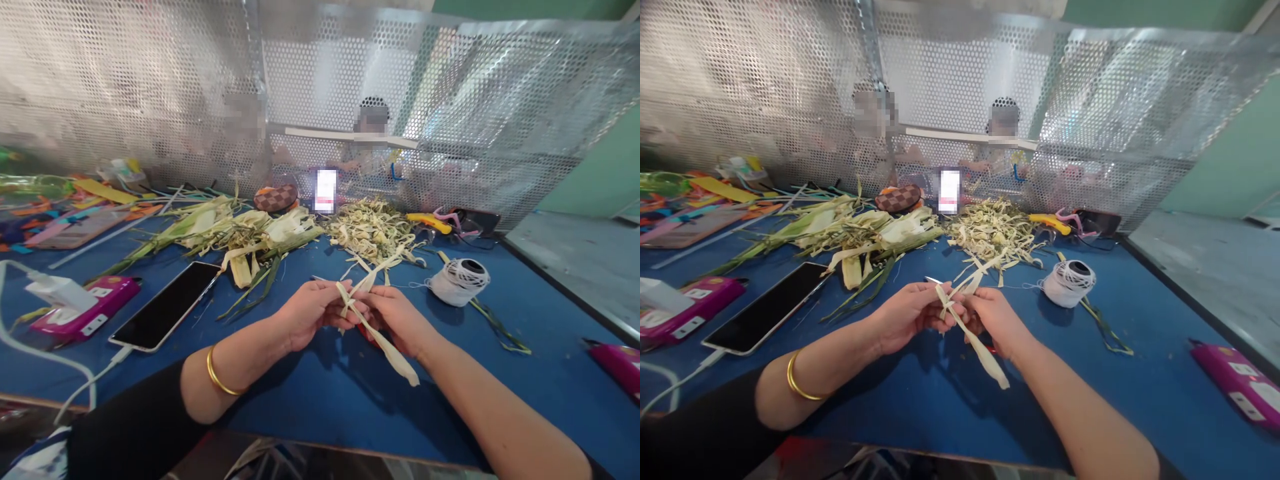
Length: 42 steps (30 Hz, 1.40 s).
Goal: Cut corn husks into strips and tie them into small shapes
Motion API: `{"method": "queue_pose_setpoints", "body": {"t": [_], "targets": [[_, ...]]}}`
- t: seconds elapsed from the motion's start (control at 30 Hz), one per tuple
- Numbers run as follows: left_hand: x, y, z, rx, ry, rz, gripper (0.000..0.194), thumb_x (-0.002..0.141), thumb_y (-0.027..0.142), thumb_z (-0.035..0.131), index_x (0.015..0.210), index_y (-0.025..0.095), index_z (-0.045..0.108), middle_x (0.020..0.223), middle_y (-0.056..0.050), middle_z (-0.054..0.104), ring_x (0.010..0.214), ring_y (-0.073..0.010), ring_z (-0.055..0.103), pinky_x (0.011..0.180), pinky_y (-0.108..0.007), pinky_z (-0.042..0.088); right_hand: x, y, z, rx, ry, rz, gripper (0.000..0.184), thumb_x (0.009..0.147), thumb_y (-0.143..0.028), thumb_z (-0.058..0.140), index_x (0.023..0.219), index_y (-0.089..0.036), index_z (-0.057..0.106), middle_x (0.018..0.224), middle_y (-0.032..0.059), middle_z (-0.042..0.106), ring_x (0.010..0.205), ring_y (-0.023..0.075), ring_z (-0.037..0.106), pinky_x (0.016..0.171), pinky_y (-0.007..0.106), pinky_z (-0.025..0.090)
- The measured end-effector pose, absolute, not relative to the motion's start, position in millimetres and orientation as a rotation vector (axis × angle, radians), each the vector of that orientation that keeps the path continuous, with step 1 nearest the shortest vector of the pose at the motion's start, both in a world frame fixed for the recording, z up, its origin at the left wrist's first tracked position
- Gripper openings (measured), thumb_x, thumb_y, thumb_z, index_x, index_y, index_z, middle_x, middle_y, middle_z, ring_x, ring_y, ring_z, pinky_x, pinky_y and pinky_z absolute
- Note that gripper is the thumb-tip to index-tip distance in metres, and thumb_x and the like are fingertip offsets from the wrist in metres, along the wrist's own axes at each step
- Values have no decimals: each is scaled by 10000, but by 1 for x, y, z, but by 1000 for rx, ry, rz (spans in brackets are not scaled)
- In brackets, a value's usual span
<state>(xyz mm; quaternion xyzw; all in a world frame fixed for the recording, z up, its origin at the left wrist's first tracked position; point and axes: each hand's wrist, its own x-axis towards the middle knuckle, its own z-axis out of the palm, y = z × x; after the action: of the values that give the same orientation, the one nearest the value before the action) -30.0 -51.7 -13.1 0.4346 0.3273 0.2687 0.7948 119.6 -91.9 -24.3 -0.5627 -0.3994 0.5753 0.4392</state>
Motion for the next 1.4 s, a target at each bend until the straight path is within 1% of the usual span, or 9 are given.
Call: {"method": "queue_pose_setpoints", "body": {"t": [0.13, 0.2, 0.3, 0.47, 0.57, 0.63, 0.77, 1.07, 1.4], "targets": [[-32, -45, -11, 821, 794, 697, 246, 891, 266, 523, 829, 93, 687, 782, -95, 717, 547, -87, 626, 518, -164, 532, 123, -94, -23, -1594, -1254, 1195, 187, 808, -365, 554, 745, -195, 510, 509, -45, 573, 357, 117, 532, 353, 221, 412], [-33, -43, -9, 777, 826, 752, 240, 889, 263, 528, 817, 95, 684, 766, -80, 711, 537, -82, 618, 502, -161, 529, 126, -96, -22, -1524, -1473, 1076, 89, 813, -275, 545, 857, -205, 512, 618, -36, 629, 452, 127, 595, 452, 247, 484], [-34, -41, -6, 755, 859, 780, 233, 881, 256, 539, 797, 95, 685, 741, -72, 700, 517, -74, 601, 467, -152, 511, 131, -99, -21, -1339, -1879, 746, 198, 820, -189, 543, 1014, -222, 522, 820, 0, 681, 691, 143, 656, 651, 280, 520], [-34, -43, -10, 854, 863, 758, 243, 850, 285, 581, 773, 83, 694, 772, -97, 700, 487, -53, 553, 380, -123, 423, 133, -104, -20, -1083, -2278, 6, 139, 896, -184, 498, 975, -221, 606, 926, 49, 690, 804, 159, 630, 711, 290, 475], [-32, -47, -12, 986, 854, 740, 253, 827, 315, 604, 748, 92, 694, 639, -69, 666, 460, -63, 533, 354, -125, 374, 131, -105, -17, -989, -2144, -158, 132, 902, -172, 496, 909, -212, 622, 873, 49, 688, 798, 157, 625, 721, 294, 468], [-31, -51, -11, 1088, 857, 709, 259, 816, 326, 605, 724, 101, 695, 604, -60, 656, 457, -73, 538, 363, -134, 377, 130, -105, -16, -1020, -2014, -159, 121, 893, -177, 509, 853, -207, 620, 869, 54, 674, 836, 170, 622, 762, 319, 471], [-28, -57, -10, 1239, 864, 632, 254, 793, 330, 601, 712, 115, 708, 710, -75, 701, 487, -83, 572, 389, -147, 398, 129, -104, -15, -1132, -1913, -48, 144, 898, -212, 473, 817, -207, 592, 955, 78, 670, 933, 206, 609, 816, 363, 472], [-27, -58, -13, 1285, 856, 595, 225, 799, 286, 584, 717, 120, 712, 708, -79, 707, 482, -81, 575, 427, -159, 428, 130, -99, -18, -1446, -1797, 363, 153, 867, -269, 478, 755, -196, 551, 680, 3, 606, 633, 146, 544, 574, 250, 412], [-28, -56, -12, 1204, 758, 466, 234, 798, 301, 567, 739, 112, 690, 755, -93, 704, 517, -87, 575, 465, -170, 446, 126, -99, -19, -1459, -1578, 662, 245, 831, -353, 503, 642, -198, 480, 556, -44, 464, 542, 111, 410, 513, 230, 337]]}}
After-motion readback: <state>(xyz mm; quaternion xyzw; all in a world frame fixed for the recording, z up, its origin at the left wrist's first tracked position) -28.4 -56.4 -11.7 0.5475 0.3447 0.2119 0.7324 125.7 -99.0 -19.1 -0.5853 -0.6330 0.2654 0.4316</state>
